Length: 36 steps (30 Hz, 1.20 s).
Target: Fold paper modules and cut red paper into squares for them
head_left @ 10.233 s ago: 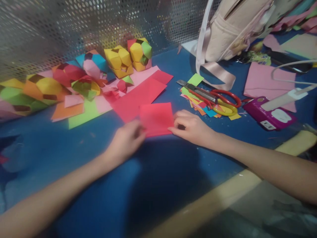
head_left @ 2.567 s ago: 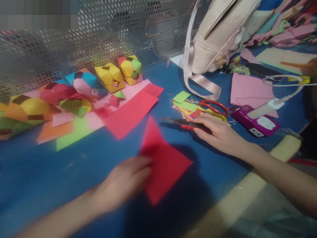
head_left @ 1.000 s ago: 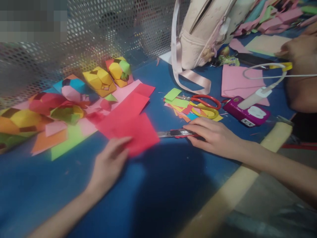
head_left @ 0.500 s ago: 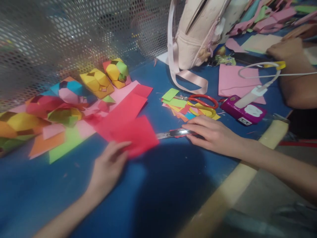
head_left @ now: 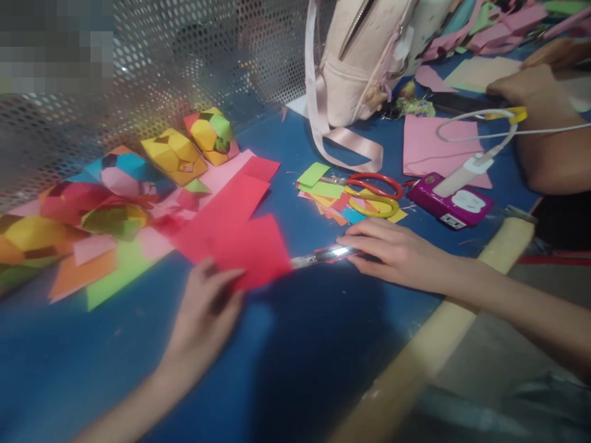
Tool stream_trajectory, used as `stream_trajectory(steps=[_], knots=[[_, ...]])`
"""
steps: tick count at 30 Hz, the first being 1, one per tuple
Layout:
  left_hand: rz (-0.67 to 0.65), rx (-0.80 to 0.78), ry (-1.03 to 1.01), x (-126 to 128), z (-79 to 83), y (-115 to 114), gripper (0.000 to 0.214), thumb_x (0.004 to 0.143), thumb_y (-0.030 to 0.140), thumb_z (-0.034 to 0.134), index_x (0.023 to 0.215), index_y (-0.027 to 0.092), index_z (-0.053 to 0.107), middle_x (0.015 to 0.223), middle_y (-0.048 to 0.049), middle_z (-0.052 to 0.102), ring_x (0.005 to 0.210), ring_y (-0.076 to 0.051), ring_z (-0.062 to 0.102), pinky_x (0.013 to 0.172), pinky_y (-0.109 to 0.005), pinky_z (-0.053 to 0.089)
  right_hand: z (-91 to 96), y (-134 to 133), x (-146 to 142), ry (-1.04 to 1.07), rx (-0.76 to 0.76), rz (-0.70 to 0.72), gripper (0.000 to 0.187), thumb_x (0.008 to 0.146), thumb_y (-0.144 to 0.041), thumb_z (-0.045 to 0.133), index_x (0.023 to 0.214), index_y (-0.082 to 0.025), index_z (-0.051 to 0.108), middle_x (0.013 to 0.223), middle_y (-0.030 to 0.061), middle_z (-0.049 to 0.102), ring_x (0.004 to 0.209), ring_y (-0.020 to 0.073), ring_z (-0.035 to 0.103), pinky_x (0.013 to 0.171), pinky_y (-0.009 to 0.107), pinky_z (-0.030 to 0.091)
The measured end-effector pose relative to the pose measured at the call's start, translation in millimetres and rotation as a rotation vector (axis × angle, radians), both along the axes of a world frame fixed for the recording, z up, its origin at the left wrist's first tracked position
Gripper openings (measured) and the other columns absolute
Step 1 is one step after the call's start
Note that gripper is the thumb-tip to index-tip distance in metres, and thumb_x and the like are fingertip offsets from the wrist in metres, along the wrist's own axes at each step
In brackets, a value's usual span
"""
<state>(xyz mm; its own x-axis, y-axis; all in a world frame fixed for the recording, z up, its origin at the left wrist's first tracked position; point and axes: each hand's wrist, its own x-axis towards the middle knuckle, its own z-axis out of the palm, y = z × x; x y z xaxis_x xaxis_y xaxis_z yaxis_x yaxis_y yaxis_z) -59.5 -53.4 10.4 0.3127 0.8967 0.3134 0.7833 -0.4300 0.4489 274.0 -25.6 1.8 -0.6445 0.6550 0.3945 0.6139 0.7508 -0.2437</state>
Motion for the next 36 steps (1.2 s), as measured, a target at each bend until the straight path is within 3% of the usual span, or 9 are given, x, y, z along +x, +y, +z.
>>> stream_trajectory(steps=[2,4,6,10,13,16,21,36], knots=[[-0.003,0.061,0.039,-1.5,5.3,2.3,0.024,0.089,0.026,0.055,0.112,0.022,0.059,0.136,-0.0146,0.044,0.127,-0.032,0.046,0.098,-0.052,0.048,-0.9,0.7,-0.2,0.006,-0.001,-0.007,0.026,0.094,-0.023,0.046,0.108,-0.011,0.065,0.099,0.0142,0.066,0.09,0.0231,0.062,0.075,0.039,0.054],[-0.058,0.101,0.067,-4.3,12.4,8.5,0.025,0.09,0.022,0.054,0.115,0.022,0.057,0.145,-0.014,0.04,0.134,-0.032,0.04,0.104,-0.054,0.043,-1.6,1.7,0.2,0.007,0.007,-0.011,0.026,0.094,-0.024,0.046,0.108,-0.012,0.065,0.099,0.0137,0.067,0.09,0.023,0.062,0.075,0.039,0.055],[-0.207,0.131,0.124,-6.8,19.4,19.1,0.027,0.091,0.017,0.051,0.116,0.024,0.056,0.143,-0.0111,0.046,0.135,-0.03,0.04,0.108,-0.051,0.041,-2.1,2.8,1.0,0.008,0.017,-0.006,0.026,0.094,-0.024,0.047,0.11,-0.012,0.064,0.1,0.0133,0.067,0.091,0.0232,0.063,0.076,0.04,0.055],[-0.631,0.196,0.243,-2.8,23.4,50.2,0.034,0.094,0.013,0.042,0.125,0.022,0.054,0.136,-0.0095,0.056,0.138,-0.025,0.037,0.112,-0.05,0.036,-1.7,3.4,1.8,0.003,0.03,0.013,0.026,0.094,-0.024,0.048,0.11,-0.012,0.064,0.102,0.0138,0.067,0.093,0.0238,0.063,0.077,0.04,0.055],[-0.782,0.209,0.287,8.2,14.6,72.0,0.034,0.095,0.014,0.041,0.126,0.019,0.054,0.136,-0.0112,0.056,0.139,-0.026,0.035,0.112,-0.052,0.035,-1.0,2.4,1.1,-0.007,0.03,0.005,0.026,0.094,-0.024,0.047,0.109,-0.011,0.064,0.102,0.0145,0.067,0.093,0.024,0.063,0.077,0.039,0.054],[-0.825,0.229,0.305,17.7,1.1,84.1,0.034,0.094,0.015,0.045,0.126,0.015,0.054,0.136,-0.014,0.056,0.139,-0.028,0.035,0.11,-0.054,0.037,-1.3,1.9,0.3,-0.017,0.03,0.006,0.025,0.094,-0.023,0.047,0.108,-0.011,0.064,0.103,0.0148,0.067,0.093,0.0244,0.063,0.077,0.039,0.054],[-0.844,0.206,0.273,19.1,-14.6,85.3,0.039,0.094,0.011,0.045,0.133,0.016,0.048,0.137,-0.0149,0.054,0.138,-0.024,0.037,0.11,-0.052,0.039,-4.0,4.1,1.5,-0.016,0.02,0.022,0.026,0.095,-0.027,0.049,0.109,-0.012,0.064,0.101,0.0144,0.066,0.092,0.0243,0.062,0.075,0.039,0.053],[-0.833,0.117,0.23,16.7,-16.5,84.4,0.042,0.094,0.013,0.044,0.136,0.02,0.046,0.139,-0.0134,0.052,0.139,-0.024,0.033,0.112,-0.053,0.035,3.5,-15.7,-1.6,0.17,-0.242,0.005,0.023,0.093,-0.02,0.051,0.112,-0.018,0.063,0.098,0.0105,0.065,0.09,0.0206,0.058,0.076,0.037,0.05]])
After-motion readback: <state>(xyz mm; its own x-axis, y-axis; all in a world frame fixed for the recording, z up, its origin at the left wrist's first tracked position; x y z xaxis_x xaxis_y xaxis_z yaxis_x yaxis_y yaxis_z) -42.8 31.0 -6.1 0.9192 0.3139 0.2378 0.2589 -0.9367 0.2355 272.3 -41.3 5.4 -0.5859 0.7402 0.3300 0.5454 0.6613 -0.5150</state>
